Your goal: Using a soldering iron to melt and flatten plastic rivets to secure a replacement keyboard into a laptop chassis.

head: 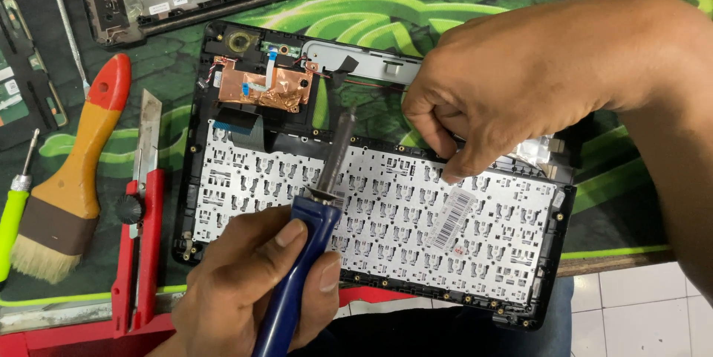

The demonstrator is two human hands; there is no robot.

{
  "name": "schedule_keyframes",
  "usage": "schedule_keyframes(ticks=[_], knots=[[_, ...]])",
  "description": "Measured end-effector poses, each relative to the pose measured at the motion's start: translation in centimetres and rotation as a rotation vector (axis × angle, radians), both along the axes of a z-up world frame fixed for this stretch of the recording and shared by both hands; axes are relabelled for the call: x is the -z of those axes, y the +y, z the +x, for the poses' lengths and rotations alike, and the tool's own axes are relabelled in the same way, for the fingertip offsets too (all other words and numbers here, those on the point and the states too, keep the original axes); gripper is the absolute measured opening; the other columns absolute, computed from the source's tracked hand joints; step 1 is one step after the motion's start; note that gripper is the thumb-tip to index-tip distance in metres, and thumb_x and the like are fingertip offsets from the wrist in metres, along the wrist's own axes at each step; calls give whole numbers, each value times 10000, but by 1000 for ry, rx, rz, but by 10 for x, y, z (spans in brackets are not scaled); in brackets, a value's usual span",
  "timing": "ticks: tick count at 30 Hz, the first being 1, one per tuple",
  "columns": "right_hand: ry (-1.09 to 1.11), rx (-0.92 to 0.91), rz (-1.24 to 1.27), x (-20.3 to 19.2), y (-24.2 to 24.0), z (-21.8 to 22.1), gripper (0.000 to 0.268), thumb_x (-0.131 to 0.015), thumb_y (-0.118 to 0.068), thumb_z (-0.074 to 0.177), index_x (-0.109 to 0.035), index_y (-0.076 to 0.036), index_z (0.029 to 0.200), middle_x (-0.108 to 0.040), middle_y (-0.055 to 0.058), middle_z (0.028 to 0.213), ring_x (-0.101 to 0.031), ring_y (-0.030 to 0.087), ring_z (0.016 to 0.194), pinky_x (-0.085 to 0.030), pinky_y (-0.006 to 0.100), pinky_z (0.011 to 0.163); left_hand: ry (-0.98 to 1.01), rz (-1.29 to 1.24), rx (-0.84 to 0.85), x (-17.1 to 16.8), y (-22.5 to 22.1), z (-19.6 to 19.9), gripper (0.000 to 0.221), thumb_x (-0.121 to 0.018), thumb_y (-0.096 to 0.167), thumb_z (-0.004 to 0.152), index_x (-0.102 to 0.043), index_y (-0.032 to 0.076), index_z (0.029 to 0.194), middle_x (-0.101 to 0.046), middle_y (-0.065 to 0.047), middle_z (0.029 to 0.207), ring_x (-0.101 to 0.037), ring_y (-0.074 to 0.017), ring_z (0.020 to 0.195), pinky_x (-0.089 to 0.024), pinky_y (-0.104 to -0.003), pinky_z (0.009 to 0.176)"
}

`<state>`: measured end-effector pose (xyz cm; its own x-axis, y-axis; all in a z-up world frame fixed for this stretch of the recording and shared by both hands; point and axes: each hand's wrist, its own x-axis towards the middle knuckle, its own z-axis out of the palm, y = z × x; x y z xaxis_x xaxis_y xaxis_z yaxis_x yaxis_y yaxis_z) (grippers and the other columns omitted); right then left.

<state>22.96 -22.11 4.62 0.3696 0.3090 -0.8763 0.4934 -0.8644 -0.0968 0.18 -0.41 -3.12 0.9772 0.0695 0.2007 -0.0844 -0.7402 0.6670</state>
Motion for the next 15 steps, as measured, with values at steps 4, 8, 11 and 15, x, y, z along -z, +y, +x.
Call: schedule_keyframes(ticks=[4, 8, 11, 15], knots=[[5, 8, 13, -2, 0, -1, 209, -1018, -447, 896, -885, -288, 869, -730, -20, 666, -600, 156, 656, -449, 337, 656, -85, -97, -32, -30, -21, 5, 224, -781, 255, 910, -767, 91, 1062, -856, -144, 1093, -901, -280, 1080, -717, -362, 1024], [-19, -14, -2, -2, 0, -2, 233, -1006, -487, 878, -865, -302, 872, -703, -12, 668, -545, 174, 684, -418, 356, 650, 368, 29, -98, -35, -18, 10, 366, -742, 576, 811, -949, 291, 908, -942, 132, 939, -854, -81, 1019, -596, -310, 948], [-36, -25, -5, -4, 1, -4, 187, -959, -453, 853, -853, -298, 852, -699, -13, 677, -543, 176, 694, -420, 361, 651, 358, 42, -94, -35, -32, 15, 372, -750, 598, 817, -967, 312, 914, -954, 158, 939, -846, -49, 971, -582, -284, 907], [-43, -2, -16, -8, 2, -7, 180, -921, -424, 875, -835, -274, 825, -662, 1, 698, -523, 189, 709, -411, 374, 649, 60, -95, -7, -42, -44, 23, 144, -798, 279, 870, -845, 144, 863, -895, 18, 863, -875, -101, 724, -664, -259, 767]])
